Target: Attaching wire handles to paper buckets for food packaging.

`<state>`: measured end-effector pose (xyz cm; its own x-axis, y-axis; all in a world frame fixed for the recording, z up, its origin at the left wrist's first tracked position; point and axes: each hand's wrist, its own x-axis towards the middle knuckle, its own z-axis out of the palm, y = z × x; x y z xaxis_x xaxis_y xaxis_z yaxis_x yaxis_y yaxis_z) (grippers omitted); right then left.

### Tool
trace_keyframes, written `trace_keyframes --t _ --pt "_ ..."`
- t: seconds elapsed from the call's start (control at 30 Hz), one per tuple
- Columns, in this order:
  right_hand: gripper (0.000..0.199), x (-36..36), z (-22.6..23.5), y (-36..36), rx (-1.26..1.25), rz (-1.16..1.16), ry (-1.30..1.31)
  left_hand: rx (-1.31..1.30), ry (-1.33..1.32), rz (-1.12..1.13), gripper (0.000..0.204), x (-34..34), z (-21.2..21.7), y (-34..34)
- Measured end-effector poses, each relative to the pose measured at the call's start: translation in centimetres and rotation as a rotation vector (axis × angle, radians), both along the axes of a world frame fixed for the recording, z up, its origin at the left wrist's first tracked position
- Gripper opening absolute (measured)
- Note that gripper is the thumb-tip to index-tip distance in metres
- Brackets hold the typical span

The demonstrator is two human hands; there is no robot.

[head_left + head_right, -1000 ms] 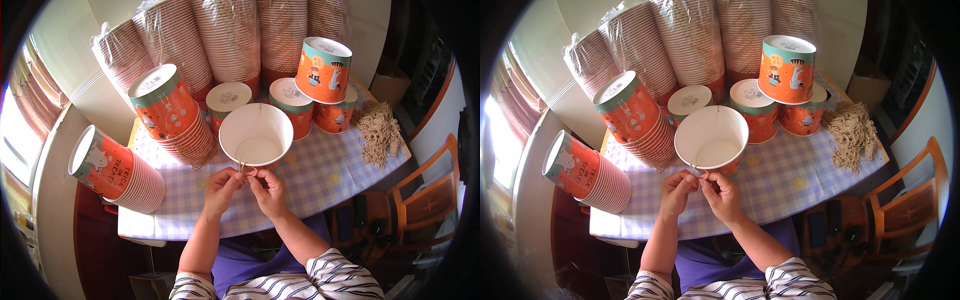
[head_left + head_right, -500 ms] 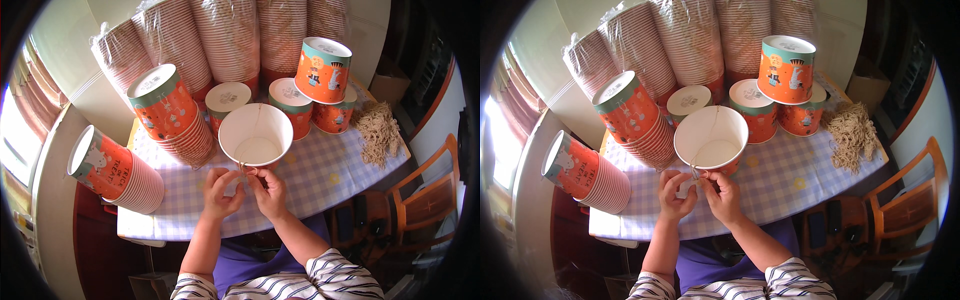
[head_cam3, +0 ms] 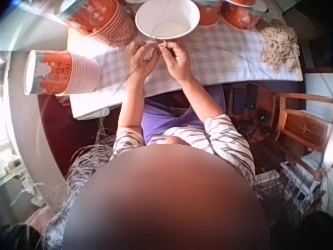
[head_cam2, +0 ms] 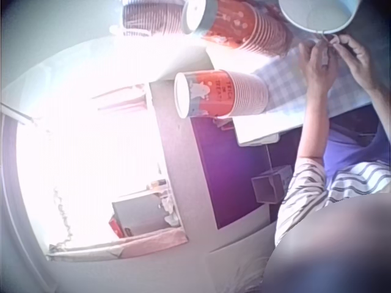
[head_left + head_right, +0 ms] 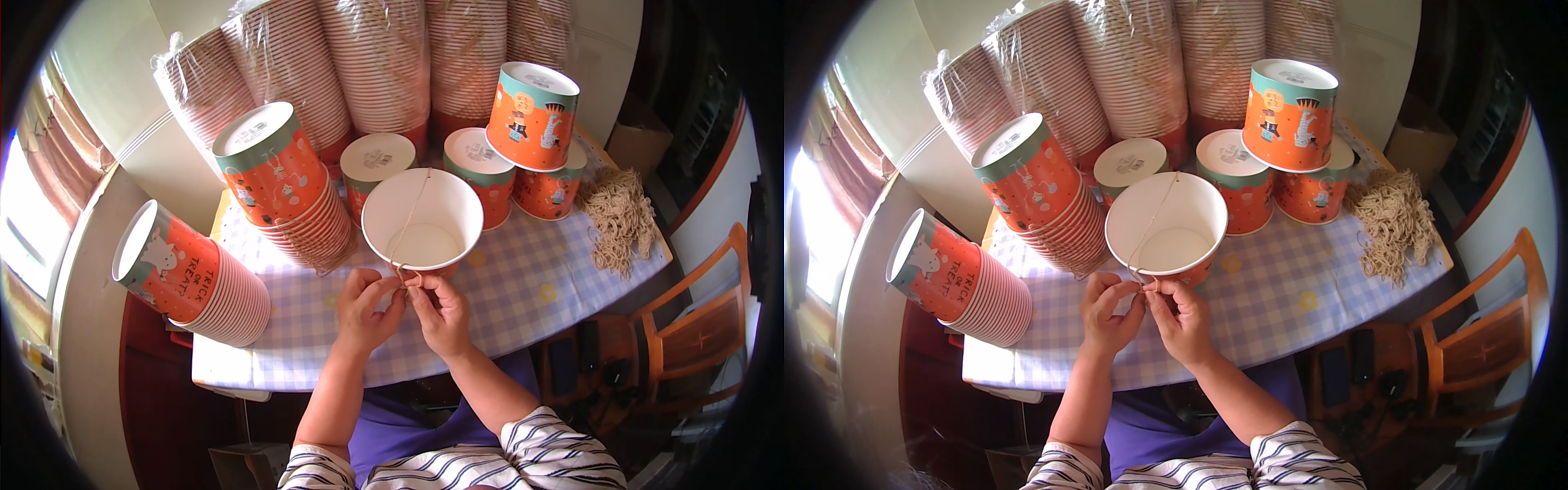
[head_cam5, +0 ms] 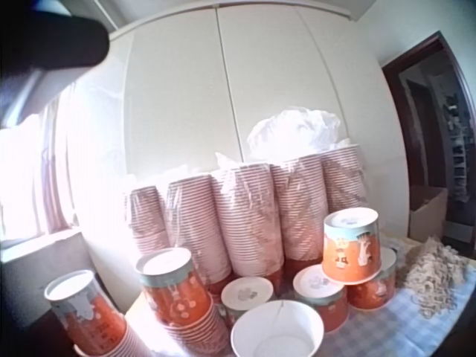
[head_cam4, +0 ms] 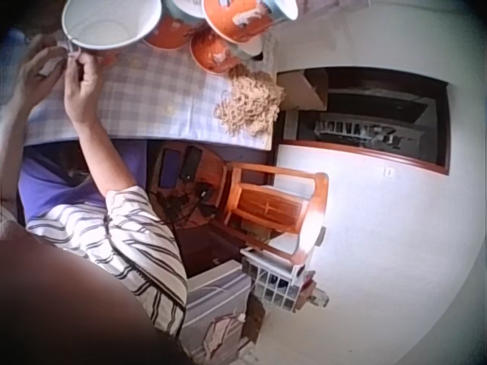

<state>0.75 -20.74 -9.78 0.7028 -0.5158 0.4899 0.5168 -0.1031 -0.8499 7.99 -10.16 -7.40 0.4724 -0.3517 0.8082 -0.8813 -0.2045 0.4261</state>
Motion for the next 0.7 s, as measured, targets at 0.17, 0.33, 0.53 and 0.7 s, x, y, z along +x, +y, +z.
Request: trace_keyframes --t 0.17,0.33,0.53,0.7 --pt "0.009 -0.08 -0.41 -0.07 0.046 0.006 0.032 0.004 -0.003 -0.028 0.025 -0.06 0.24 0.08" --pt "0.008 -0.19 -0.15 -0.05 0.031 -0.031 0.059 0.016 -0.009 -0.049 0.024 0.02 -0.29 0.14" --pt "0.01 -0.19 -0.02 0.03 0.008 -0.072 0.073 0.025 -0.073 -0.023 0.023 -0.04 -0.36 -0.03" --pt "0.009 0.04 -0.13 0.19 0.063 -0.11 0.036 0.064 -0.138 -0.011 0.023 -0.36 0.1 -0.13"
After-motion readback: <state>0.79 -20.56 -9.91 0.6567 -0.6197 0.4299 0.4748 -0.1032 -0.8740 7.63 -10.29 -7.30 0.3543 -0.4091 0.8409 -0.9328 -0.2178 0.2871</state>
